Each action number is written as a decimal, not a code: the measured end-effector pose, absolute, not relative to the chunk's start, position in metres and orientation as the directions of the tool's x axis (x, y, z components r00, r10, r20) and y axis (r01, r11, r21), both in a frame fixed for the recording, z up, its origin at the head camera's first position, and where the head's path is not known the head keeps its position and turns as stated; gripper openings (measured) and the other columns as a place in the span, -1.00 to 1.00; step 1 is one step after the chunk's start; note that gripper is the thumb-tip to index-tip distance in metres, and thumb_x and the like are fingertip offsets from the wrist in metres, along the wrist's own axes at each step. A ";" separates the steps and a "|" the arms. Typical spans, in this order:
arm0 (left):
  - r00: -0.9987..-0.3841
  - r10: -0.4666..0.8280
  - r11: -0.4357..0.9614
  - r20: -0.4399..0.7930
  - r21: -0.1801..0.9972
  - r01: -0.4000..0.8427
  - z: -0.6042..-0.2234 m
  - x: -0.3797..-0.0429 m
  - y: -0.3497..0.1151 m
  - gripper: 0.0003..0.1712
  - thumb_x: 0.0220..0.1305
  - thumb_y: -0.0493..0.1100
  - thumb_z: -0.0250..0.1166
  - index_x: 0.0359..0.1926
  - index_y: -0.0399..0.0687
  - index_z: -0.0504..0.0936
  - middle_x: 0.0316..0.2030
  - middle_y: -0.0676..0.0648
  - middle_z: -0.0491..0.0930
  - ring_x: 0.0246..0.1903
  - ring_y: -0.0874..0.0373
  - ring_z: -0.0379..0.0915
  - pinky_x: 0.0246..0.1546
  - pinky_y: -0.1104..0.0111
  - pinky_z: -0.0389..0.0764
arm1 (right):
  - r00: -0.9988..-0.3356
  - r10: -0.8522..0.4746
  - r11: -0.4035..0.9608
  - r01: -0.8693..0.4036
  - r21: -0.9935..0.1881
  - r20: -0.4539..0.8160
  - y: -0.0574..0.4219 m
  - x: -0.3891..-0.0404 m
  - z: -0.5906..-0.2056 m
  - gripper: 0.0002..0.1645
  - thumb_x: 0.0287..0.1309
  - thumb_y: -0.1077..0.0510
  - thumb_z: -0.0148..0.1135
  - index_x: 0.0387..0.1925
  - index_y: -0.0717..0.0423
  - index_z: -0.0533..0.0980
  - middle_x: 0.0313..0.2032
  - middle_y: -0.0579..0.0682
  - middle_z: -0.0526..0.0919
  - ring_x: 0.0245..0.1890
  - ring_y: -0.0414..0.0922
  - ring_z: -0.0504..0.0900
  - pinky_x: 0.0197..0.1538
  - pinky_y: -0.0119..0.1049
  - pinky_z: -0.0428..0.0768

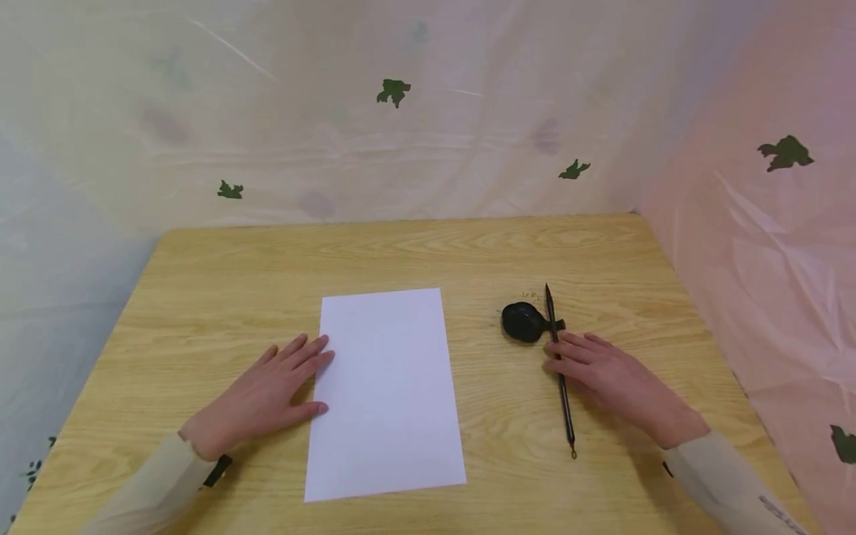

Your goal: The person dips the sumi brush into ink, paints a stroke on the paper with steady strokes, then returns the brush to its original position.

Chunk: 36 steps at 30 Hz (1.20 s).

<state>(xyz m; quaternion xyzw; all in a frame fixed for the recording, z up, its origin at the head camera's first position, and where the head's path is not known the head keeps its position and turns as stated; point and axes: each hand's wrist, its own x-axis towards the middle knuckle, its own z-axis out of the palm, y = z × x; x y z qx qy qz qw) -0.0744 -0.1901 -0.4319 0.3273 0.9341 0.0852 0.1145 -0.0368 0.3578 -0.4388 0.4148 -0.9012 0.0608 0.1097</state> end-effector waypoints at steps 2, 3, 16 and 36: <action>-0.758 0.633 0.769 -0.157 0.232 0.595 -0.432 -0.075 -0.190 -0.09 0.36 0.30 0.32 0.53 -0.11 0.35 0.57 -0.17 0.17 0.53 -0.30 0.05 0.34 -0.39 0.18 | -0.627 -0.738 0.644 -0.765 -0.014 0.249 0.358 -0.037 -0.440 -0.19 0.67 -0.09 -0.59 0.18 0.07 0.65 0.23 0.09 0.64 0.34 0.06 0.51 0.56 -0.40 -0.12; -0.757 0.634 0.769 -0.157 0.233 0.596 -0.432 -0.075 -0.190 -0.09 0.36 0.29 0.33 0.53 -0.11 0.36 0.57 -0.17 0.17 0.53 -0.31 0.05 0.34 -0.39 0.18 | -0.627 -0.739 0.644 -0.765 -0.014 0.248 0.357 -0.038 -0.441 -0.19 0.67 -0.08 -0.59 0.17 0.06 0.66 0.23 0.09 0.64 0.33 0.07 0.51 0.56 -0.41 -0.13; -0.760 0.628 0.773 -0.171 0.248 0.583 -0.433 -0.075 -0.189 -0.08 0.33 0.28 0.36 0.53 -0.09 0.36 0.58 -0.15 0.16 0.54 -0.29 0.03 0.36 -0.38 0.15 | -0.641 -0.739 0.657 -0.753 0.013 0.208 0.352 -0.038 -0.438 -0.11 0.64 -0.09 -0.67 0.05 0.08 0.69 0.24 0.05 0.63 0.26 0.14 0.54 0.51 -0.54 -0.22; -0.761 0.627 0.772 -0.167 0.261 0.580 -0.431 -0.075 -0.190 -0.09 0.34 0.27 0.36 0.52 -0.11 0.36 0.57 -0.17 0.16 0.53 -0.31 0.03 0.34 -0.41 0.16 | -0.521 -0.788 0.590 -0.791 0.161 0.329 0.352 -0.038 -0.435 -0.27 0.69 0.24 -0.64 0.13 0.24 0.59 0.20 0.20 0.61 0.26 0.15 0.52 0.57 -0.32 -0.10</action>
